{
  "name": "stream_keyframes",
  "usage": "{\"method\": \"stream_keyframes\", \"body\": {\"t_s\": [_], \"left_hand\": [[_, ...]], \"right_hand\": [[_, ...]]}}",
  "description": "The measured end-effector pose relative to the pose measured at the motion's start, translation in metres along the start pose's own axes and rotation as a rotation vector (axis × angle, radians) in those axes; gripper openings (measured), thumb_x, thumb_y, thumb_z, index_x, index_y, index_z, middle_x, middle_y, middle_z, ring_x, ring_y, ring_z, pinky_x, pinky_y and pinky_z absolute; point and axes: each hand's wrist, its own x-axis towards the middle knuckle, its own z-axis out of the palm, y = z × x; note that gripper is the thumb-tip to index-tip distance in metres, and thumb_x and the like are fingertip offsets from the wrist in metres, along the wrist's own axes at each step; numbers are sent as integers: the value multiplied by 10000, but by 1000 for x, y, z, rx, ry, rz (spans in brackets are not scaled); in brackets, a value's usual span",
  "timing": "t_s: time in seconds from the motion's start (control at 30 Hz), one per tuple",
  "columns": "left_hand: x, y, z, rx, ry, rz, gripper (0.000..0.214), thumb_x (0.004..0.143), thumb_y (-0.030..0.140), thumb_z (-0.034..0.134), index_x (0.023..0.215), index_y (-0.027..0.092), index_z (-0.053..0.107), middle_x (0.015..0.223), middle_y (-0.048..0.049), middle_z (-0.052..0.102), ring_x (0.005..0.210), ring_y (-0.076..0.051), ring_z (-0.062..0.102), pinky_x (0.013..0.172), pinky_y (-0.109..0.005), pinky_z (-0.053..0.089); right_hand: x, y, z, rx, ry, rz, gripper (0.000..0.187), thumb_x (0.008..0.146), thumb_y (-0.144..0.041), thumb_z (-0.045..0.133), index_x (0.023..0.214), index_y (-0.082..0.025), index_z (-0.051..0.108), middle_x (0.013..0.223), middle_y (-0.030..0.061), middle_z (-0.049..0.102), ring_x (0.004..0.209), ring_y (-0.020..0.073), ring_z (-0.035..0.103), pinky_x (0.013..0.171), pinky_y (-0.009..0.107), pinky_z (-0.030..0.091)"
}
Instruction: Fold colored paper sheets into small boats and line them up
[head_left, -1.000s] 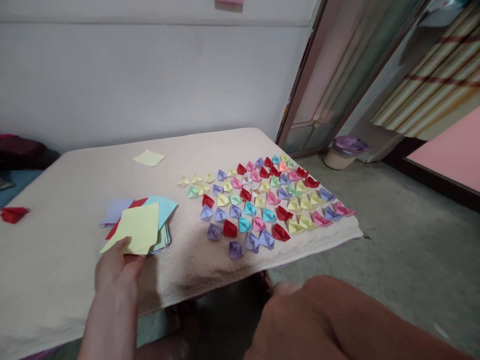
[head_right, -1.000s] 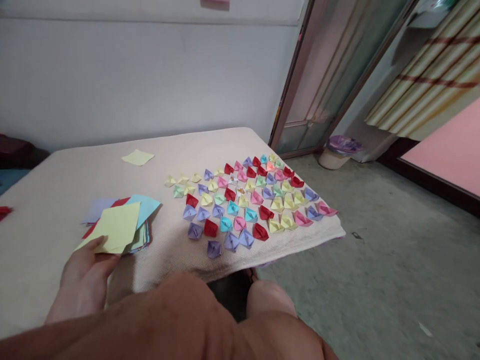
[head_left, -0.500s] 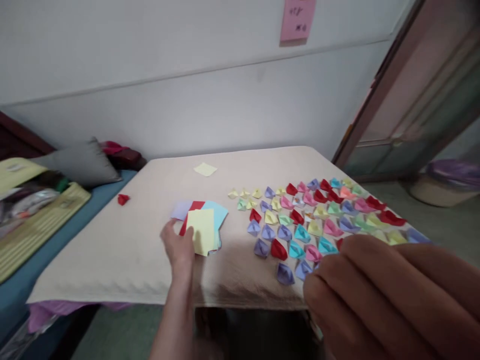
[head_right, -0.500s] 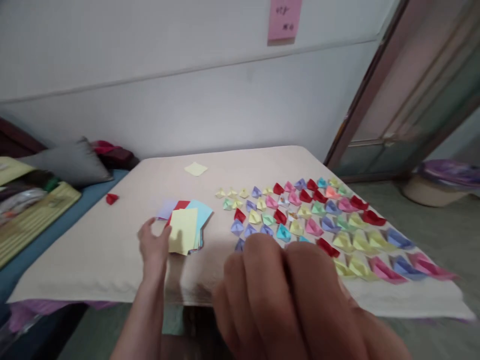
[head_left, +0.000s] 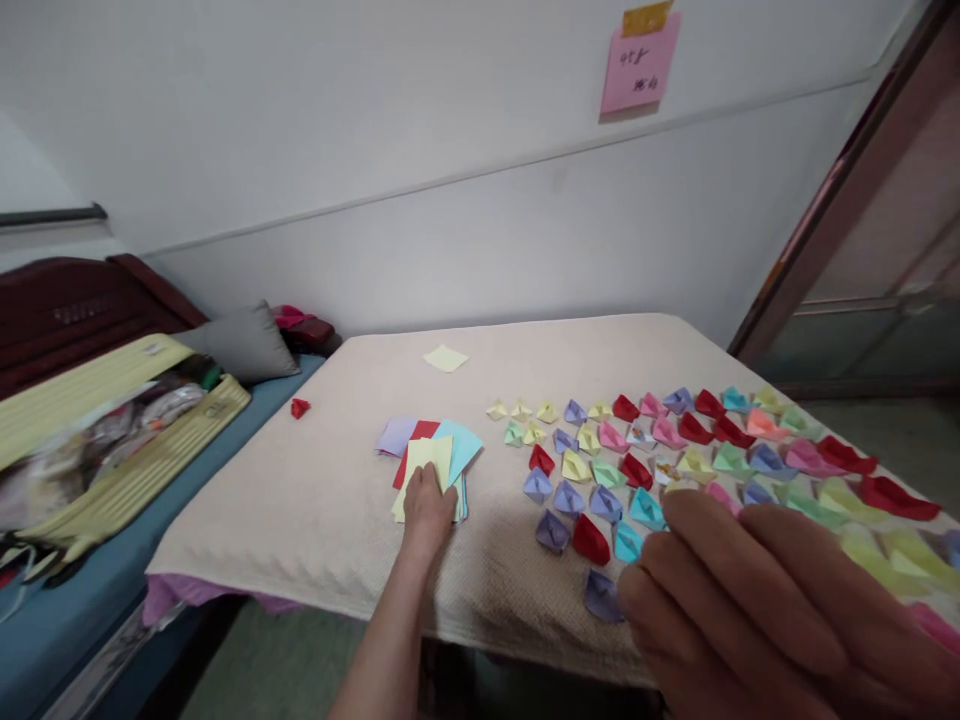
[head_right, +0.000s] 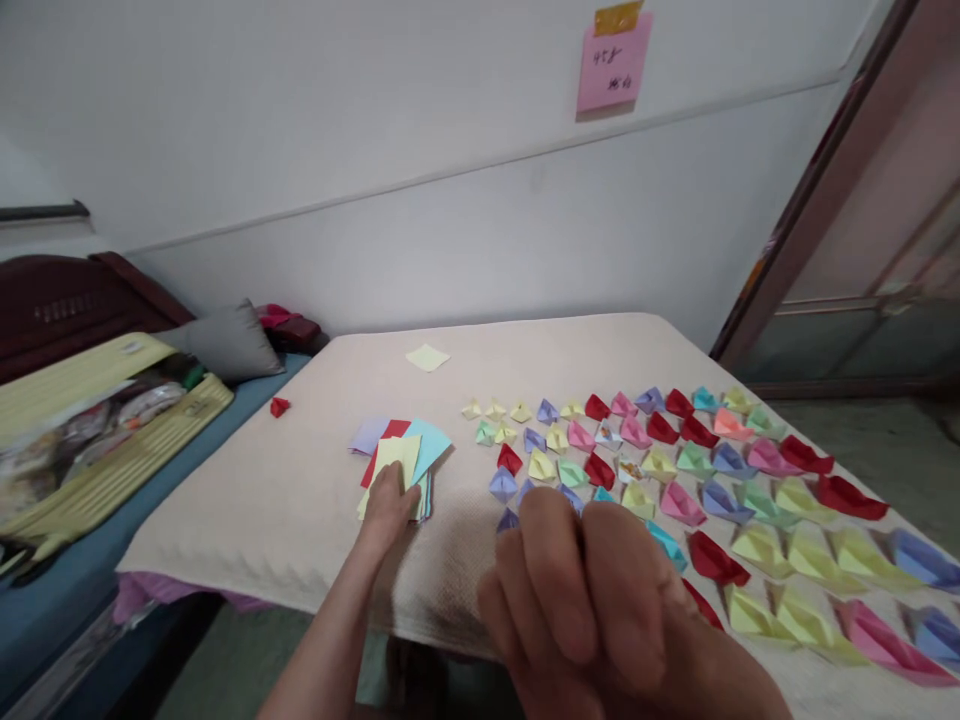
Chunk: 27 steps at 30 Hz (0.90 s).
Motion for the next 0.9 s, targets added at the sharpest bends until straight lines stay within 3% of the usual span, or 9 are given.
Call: {"method": "stream_keyframes", "body": {"t_s": [0.1,0.23,0.37,0.47,0.53,0.63,0.7,0.8,0.9], "left_hand": [[4,-6,-8,-68,-32,-13,460,709,271,608,1133,117,521,1188,-164,567,1112,-260,506,926,-336,352],[5,-12,-16,-185,-39,-41,474,657,245,649,1108,132,557,1174,-139,599,1046,-240,550,858,-305,389],[5,-15,-27,-315,6,-65,115,694,220,570,760,156,637,755,-54,667,778,-204,593,693,-276,410],[3,-11,-44,-439,77,-87,202,739,251,502,581,159,589,551,-28,582,673,-202,574,610,-274,401],[-3,-5,-58,-559,106,-84,226,768,290,481,677,142,626,582,-31,605,656,-198,586,586,-272,414],[-22,9,-77,-772,89,-45,345,828,364,433,994,133,629,767,-53,685,673,-184,630,594,-275,461],[-36,19,-87,-1113,-14,-31,374,808,364,513,1070,114,608,902,-100,701,748,-195,659,637,-283,491],[-51,29,-94,-1582,-181,-76,354,736,281,649,1041,100,629,977,-139,702,844,-224,672,729,-309,516],[-55,32,-93,-1718,-263,-85,349,727,256,672,1034,92,644,1003,-153,700,913,-247,664,799,-341,514]], "right_hand": [[7,-3,2,155,-18,48,157,711,-191,648,608,-205,531,603,-49,479,397,32,291,439,254,317],[11,-1,-6,194,-45,110,110,703,-157,620,613,-189,564,628,-27,468,451,47,325,474,247,290],[10,12,-25,105,-5,151,65,673,-152,619,617,-174,597,633,-18,486,474,60,384,476,234,262],[15,29,-42,-5,69,201,43,639,-139,623,609,-167,609,626,-17,503,473,68,399,465,228,256],[23,45,-54,-136,131,230,49,620,-116,631,626,-164,623,644,-14,540,480,67,413,469,220,276],[43,72,-67,-410,235,250,55,664,-171,678,716,-174,662,705,7,608,634,120,535,562,222,368],[55,90,-71,-552,269,260,143,700,-252,691,829,-191,678,853,32,658,802,163,583,665,242,407],[67,111,-68,-596,197,291,264,738,-347,677,958,-201,670,944,55,674,917,200,587,771,289,426],[72,120,-59,-505,96,266,266,767,-377,647,951,-187,670,890,57,682,823,188,602,770,309,441]]}}
